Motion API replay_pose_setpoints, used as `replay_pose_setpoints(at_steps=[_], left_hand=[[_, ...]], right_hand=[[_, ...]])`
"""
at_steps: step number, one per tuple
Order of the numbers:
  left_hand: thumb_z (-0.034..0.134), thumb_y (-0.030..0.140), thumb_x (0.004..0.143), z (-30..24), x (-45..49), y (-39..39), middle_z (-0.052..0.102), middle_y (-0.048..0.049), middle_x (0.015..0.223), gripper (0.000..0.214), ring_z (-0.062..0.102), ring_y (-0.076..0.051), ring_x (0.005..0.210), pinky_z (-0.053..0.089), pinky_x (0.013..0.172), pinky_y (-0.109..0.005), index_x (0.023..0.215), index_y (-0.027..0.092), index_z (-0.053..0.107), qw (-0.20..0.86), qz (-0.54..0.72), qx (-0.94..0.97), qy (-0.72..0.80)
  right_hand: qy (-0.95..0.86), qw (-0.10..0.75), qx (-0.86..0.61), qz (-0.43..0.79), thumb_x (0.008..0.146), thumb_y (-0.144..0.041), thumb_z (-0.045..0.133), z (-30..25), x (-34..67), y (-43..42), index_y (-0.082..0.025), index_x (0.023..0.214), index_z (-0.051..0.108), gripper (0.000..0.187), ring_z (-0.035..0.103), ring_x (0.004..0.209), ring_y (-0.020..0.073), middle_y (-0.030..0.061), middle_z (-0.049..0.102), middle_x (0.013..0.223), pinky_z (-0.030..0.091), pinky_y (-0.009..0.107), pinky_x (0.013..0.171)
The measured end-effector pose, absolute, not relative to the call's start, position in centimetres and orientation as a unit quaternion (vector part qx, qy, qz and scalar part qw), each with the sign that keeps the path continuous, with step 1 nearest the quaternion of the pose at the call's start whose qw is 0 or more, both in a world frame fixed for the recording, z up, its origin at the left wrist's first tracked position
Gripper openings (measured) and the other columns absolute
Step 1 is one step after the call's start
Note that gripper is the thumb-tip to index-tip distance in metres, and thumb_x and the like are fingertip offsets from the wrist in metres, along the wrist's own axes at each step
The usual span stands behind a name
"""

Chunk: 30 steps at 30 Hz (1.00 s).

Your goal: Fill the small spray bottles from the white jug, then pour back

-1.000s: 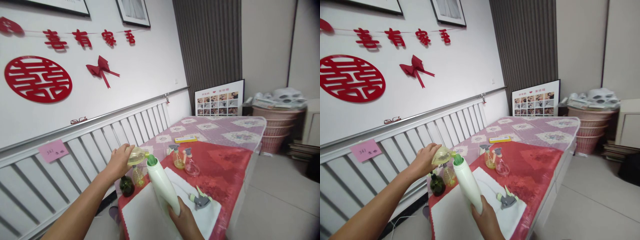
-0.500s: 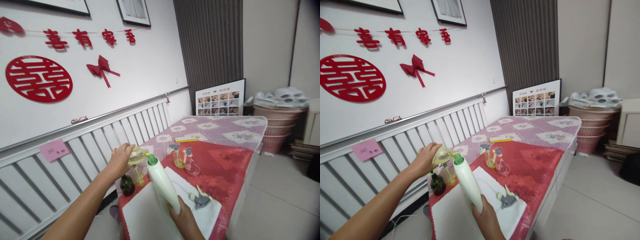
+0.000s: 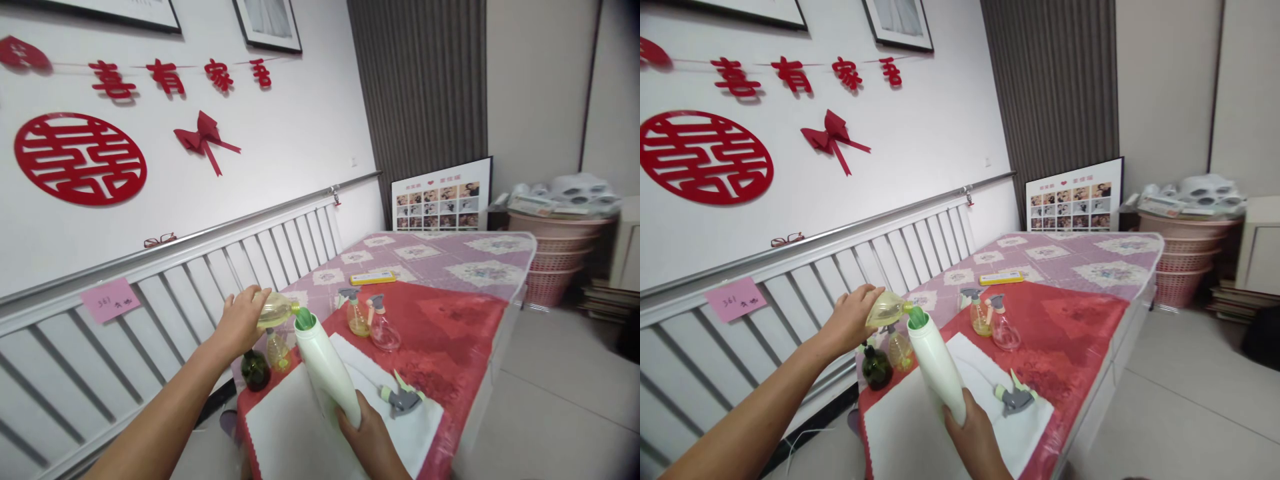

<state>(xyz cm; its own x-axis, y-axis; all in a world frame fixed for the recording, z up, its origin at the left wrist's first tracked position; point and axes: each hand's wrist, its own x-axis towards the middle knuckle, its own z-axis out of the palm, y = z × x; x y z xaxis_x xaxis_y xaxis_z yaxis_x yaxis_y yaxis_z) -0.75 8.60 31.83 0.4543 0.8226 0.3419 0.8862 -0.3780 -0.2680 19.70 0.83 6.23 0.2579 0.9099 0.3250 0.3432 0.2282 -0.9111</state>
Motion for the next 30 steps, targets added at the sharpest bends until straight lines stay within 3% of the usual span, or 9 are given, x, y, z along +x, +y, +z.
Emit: replay_pose_setpoints(at_steps=[9, 30], left_hand=[[0.062, 0.015, 0.07, 32.01, -0.55, 8.49, 0.039, -0.0126, 0.144, 0.078, 0.043, -0.029, 0.128, 0.025, 0.109, -0.06, 0.141, 0.027, 0.03, 0.2, -0.067, -0.822, -0.529], [0.062, 0.016, 0.071, 31.63, -0.89, 8.97, 0.038, -0.0116, 0.145, 0.079, 0.042, -0.027, 0.13, 0.025, 0.111, -0.054, 0.142, 0.028, 0.028, 0.189, -0.071, -0.826, -0.526]], right_hand=[[-0.55, 0.568, -0.562, 0.245, 0.072, -0.04, 0.056, 6.0, 19.7, 1.01, -0.021, 0.086, 0.065, 0.026, 0.069, 0.065, 0.0253, 0.0027, 0.073, 0.07, 0.053, 0.031, 0.06], [-0.568, 0.537, -0.575, 0.243, 0.076, -0.039, 0.051, 6.89, 19.91, 0.52, -0.02, 0.089, 0.062, 0.026, 0.07, 0.07, 0.0252, 0.005, 0.073, 0.074, 0.053, 0.032, 0.064]])
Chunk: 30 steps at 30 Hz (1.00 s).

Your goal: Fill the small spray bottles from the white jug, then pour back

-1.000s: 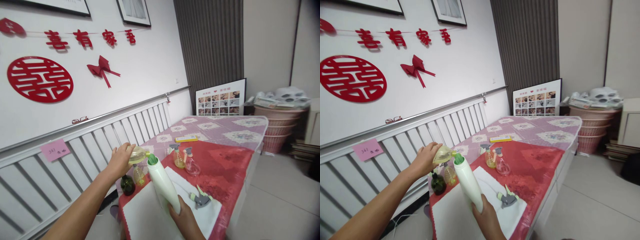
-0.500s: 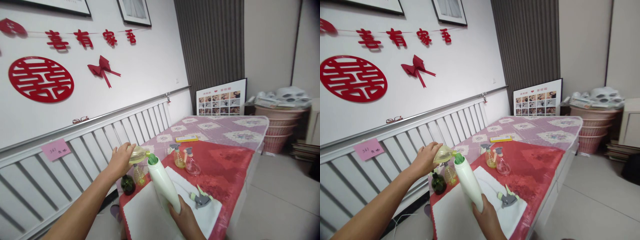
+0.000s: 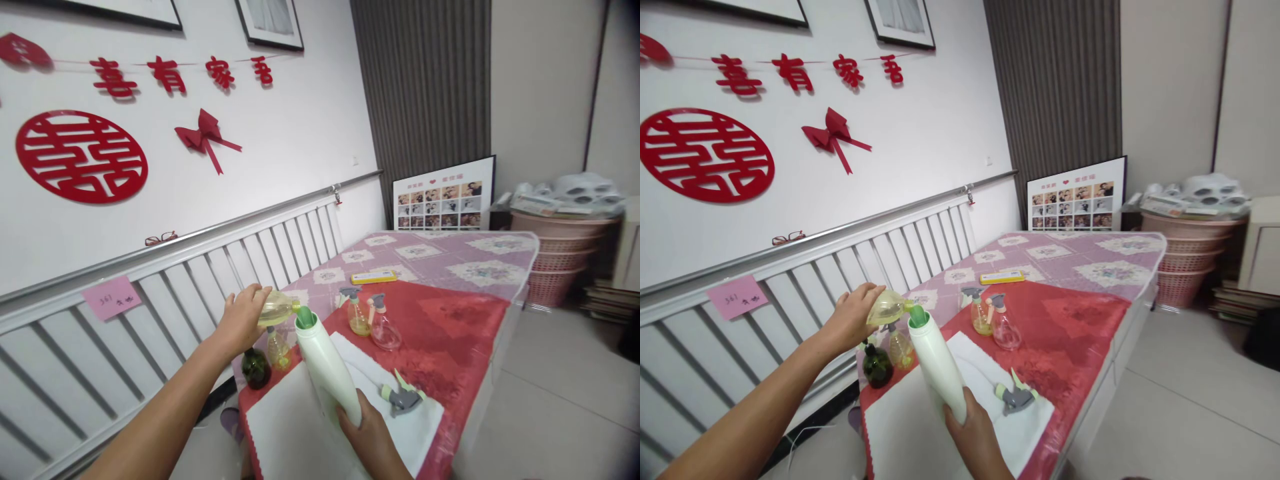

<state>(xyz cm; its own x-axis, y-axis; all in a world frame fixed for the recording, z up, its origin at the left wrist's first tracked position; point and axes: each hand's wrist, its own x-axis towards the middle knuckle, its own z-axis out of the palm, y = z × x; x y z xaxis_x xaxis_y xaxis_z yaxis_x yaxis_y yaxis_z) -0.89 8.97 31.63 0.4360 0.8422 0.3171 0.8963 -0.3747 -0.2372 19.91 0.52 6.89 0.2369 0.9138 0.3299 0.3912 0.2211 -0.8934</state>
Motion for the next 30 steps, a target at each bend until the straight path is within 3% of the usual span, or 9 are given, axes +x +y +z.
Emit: replay_pose_setpoints(at_steps=[30], left_hand=[[0.061, 0.02, 0.072, 31.9, -1.35, 8.96, 0.037, -0.0125, 0.146, 0.078, 0.04, -0.03, 0.132, 0.023, 0.11, -0.058, 0.142, 0.028, 0.027, 0.19, -0.062, -0.825, -0.529]], right_hand=[[-0.558, 0.553, -0.572, 0.235, 0.073, -0.038, 0.054, 6.99, 19.89, 0.48, -0.02, 0.084, 0.064, 0.023, 0.068, 0.066, 0.0239, 0.0032, 0.072, 0.069, 0.052, 0.03, 0.058]])
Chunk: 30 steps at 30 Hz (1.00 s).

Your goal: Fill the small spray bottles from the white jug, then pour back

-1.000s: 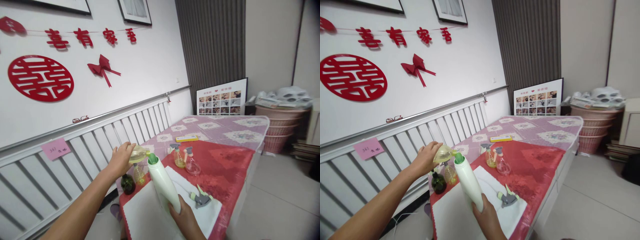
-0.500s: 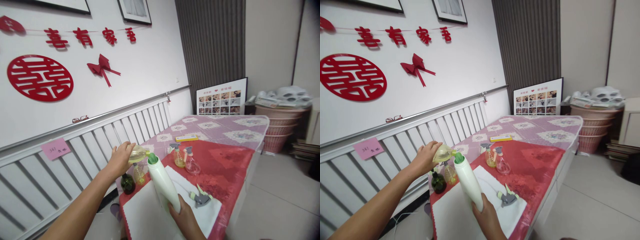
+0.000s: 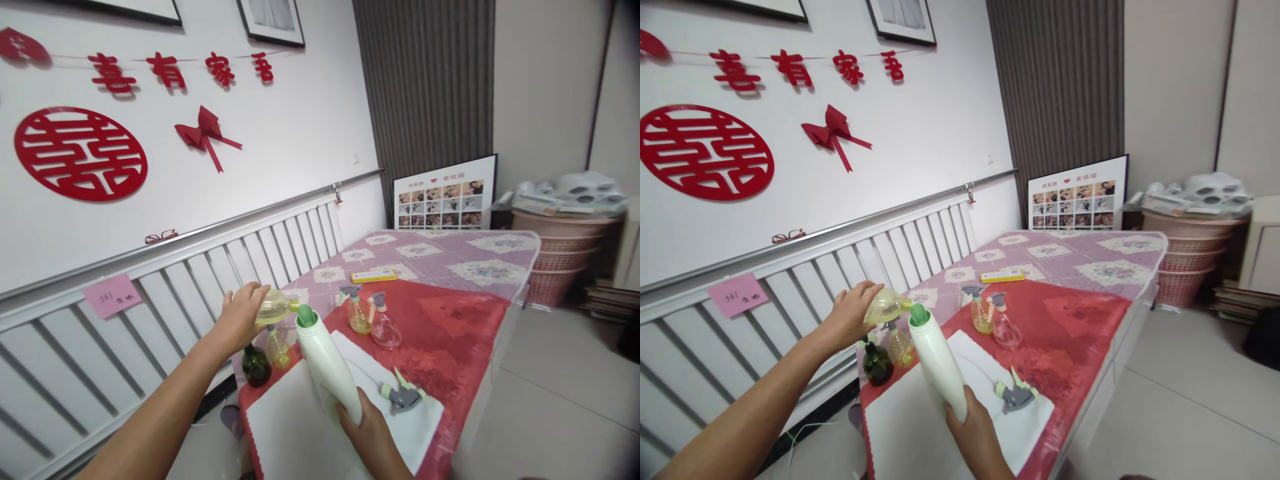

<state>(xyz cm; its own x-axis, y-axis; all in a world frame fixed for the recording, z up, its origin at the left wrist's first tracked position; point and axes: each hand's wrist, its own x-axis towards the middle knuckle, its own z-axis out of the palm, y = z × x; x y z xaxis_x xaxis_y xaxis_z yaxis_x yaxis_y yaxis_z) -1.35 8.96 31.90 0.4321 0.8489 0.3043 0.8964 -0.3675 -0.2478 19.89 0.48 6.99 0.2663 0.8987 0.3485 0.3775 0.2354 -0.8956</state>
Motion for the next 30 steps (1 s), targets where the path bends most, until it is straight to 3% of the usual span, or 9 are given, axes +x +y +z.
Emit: replay_pose_setpoints(at_steps=[30], left_hand=[[0.062, 0.016, 0.071, 32.47, -0.94, 8.57, 0.037, -0.0122, 0.146, 0.079, 0.04, -0.029, 0.131, 0.022, 0.111, -0.062, 0.141, 0.029, 0.028, 0.197, -0.058, -0.825, -0.526]], right_hand=[[-0.561, 0.547, -0.576, 0.235, 0.073, -0.037, 0.053, 6.92, 19.78, 0.65, -0.022, 0.085, 0.064, 0.022, 0.069, 0.066, 0.0237, 0.0016, 0.073, 0.07, 0.053, 0.029, 0.059]])
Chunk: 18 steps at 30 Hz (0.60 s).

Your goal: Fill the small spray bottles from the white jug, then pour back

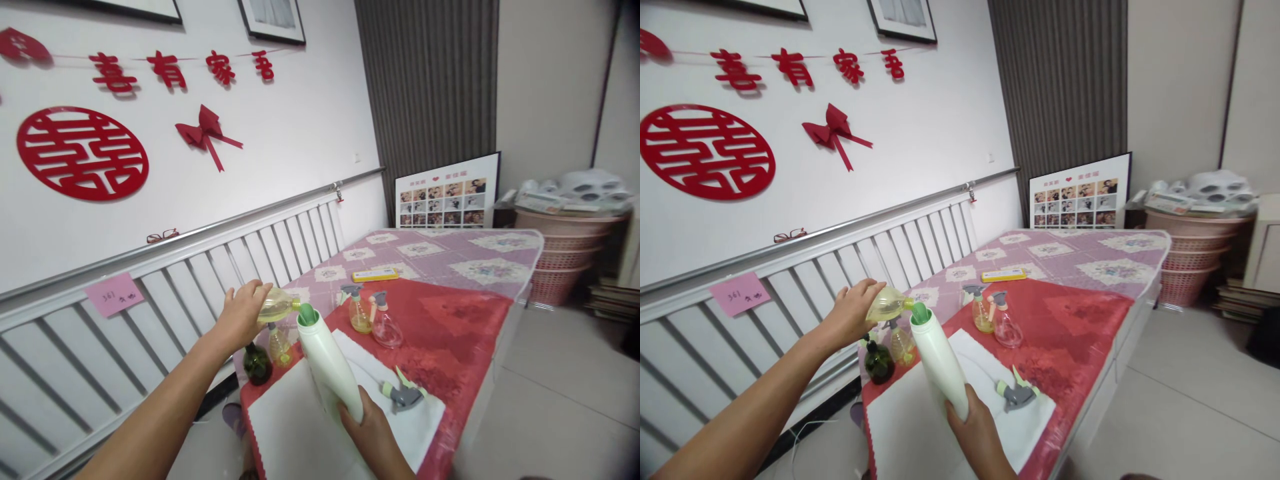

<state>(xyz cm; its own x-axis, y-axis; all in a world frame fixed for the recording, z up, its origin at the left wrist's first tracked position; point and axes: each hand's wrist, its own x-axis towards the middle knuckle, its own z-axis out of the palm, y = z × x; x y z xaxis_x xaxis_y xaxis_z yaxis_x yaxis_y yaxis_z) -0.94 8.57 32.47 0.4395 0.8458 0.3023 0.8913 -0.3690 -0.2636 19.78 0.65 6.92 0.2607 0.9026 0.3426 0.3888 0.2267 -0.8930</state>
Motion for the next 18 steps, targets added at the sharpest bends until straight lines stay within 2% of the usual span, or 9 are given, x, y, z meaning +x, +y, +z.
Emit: replay_pose_setpoints(at_steps=[10, 18], left_hand=[[0.061, 0.017, 0.071, 32.45, -0.94, 8.64, 0.039, -0.0122, 0.144, 0.078, 0.042, -0.029, 0.129, 0.023, 0.109, -0.064, 0.141, 0.027, 0.028, 0.199, -0.058, -0.828, -0.521], [0.061, 0.017, 0.07, 32.55, -0.9, 8.78, 0.039, -0.0125, 0.144, 0.078, 0.043, -0.03, 0.128, 0.023, 0.108, -0.065, 0.141, 0.027, 0.029, 0.203, -0.053, -0.829, -0.518]], right_hand=[[-0.576, 0.519, -0.581, 0.247, 0.078, -0.038, 0.049, 6.82, 19.98, 0.57, -0.018, 0.091, 0.063, 0.028, 0.069, 0.07, 0.0241, 0.0053, 0.073, 0.075, 0.053, 0.032, 0.064], [-0.555, 0.546, -0.581, 0.239, 0.072, -0.036, 0.054, 7.04, 19.83, 0.56, -0.023, 0.084, 0.065, 0.021, 0.069, 0.065, 0.024, 0.001, 0.072, 0.067, 0.053, 0.029, 0.059]])
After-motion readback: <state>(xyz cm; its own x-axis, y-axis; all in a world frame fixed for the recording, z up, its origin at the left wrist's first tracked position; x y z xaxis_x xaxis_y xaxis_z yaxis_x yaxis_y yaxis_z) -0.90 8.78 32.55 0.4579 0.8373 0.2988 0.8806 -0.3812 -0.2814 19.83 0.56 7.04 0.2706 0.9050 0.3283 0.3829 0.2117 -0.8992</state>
